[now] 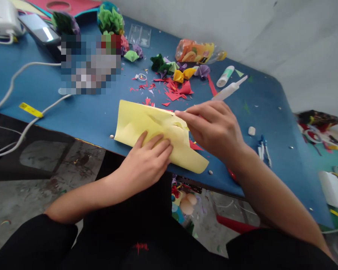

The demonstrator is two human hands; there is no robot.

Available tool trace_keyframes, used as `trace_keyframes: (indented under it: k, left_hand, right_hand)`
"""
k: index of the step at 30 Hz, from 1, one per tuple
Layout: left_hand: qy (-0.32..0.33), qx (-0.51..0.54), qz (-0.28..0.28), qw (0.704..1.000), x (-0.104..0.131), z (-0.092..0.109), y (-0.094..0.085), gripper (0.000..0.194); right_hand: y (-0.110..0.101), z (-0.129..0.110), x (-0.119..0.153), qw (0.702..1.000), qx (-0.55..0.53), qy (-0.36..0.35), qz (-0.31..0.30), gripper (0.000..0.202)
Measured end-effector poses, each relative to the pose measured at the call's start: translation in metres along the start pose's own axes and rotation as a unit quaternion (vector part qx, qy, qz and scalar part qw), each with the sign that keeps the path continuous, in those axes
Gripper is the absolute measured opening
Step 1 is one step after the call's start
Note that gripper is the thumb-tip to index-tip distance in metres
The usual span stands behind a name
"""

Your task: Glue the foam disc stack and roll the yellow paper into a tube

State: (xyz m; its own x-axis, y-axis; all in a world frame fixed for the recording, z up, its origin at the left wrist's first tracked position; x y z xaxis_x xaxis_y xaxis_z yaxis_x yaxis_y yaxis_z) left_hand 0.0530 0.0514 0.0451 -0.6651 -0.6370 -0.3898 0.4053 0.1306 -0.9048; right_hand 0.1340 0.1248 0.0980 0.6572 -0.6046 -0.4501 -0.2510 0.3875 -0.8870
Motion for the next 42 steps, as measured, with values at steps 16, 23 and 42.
trace_keyframes:
  k: [16, 23, 42]
  left_hand:
    - [0.008, -0.013, 0.018, 1.0, 0.003, -0.001, -0.003, 0.033]
    - [0.006, -0.023, 0.009, 1.0, 0.005, 0.002, -0.003, 0.033]
    - [0.016, -0.039, 0.031, 0.999, 0.001, 0.004, -0.005, 0.031]
  right_hand:
    - [0.012, -0.003, 0.039, 0.989, -0.11, -0.092, -0.02, 0.035]
    - [0.008, 0.012, 0.024, 0.992, -0.119, 0.034, -0.001, 0.025]
    - [0.098, 0.08, -0.089, 0.891, -0.341, 0.237, -0.185, 0.032]
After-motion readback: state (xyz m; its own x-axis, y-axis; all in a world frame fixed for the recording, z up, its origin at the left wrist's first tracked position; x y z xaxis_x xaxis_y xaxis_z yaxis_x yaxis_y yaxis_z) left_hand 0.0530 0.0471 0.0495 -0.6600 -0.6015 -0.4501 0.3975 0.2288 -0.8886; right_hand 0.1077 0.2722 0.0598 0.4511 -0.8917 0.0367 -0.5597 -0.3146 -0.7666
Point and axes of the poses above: each hand's wrist, its own x-axis away from the middle knuckle, its own y-axis out of the palm, z = x × y, the point moved 8 cm from there along -x, towards the middle knuckle, and after that the axes turned 15 degrees about y, right-handed, at the moved point
